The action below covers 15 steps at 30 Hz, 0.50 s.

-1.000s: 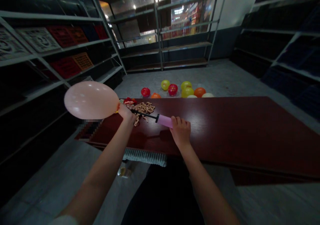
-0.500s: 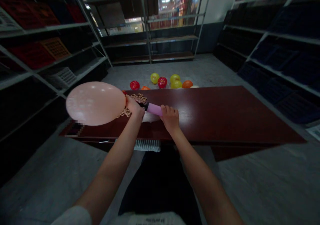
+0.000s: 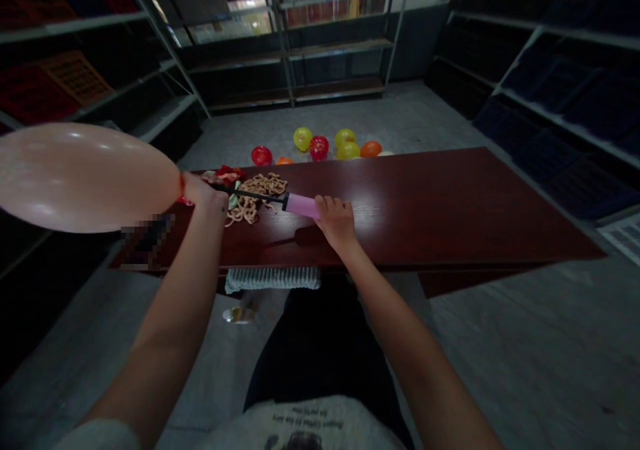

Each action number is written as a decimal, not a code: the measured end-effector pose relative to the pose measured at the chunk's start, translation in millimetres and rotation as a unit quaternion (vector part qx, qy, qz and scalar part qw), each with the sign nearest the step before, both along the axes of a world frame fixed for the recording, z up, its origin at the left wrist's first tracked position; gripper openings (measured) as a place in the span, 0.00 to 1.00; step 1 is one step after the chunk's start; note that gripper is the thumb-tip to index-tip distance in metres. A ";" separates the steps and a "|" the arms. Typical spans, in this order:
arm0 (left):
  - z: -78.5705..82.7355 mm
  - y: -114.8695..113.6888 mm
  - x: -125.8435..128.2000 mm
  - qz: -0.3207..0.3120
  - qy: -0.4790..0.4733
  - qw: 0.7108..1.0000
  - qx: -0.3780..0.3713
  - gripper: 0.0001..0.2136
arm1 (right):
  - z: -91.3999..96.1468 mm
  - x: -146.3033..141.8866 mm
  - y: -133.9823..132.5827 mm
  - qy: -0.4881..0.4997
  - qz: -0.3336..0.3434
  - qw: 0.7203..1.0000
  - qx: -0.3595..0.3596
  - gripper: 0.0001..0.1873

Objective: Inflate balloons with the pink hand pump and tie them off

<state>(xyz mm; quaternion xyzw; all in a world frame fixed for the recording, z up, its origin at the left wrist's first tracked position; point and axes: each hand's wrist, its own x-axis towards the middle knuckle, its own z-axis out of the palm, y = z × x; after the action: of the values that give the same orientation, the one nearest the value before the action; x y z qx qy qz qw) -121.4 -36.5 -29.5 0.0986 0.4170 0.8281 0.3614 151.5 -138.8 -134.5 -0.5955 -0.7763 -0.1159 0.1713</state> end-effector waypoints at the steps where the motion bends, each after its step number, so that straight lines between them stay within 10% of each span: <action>1: -4.1 0.6 4.7 0.008 -0.017 1.000 -0.007 0.15 | 0.0 1.3 0.3 0.004 -0.011 1.000 -0.003 0.25; 15: -46.2 -16.4 134.6 -0.030 -0.029 0.999 -0.015 0.18 | -2.4 2.9 4.0 -0.012 -0.022 1.000 -0.009 0.27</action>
<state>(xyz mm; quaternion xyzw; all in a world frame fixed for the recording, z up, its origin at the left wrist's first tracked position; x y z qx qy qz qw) 13.1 -52.9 -75.7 0.0816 0.4156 0.8129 0.3998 154.3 -134.8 -136.9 -0.6123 -0.7663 -0.1197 0.1536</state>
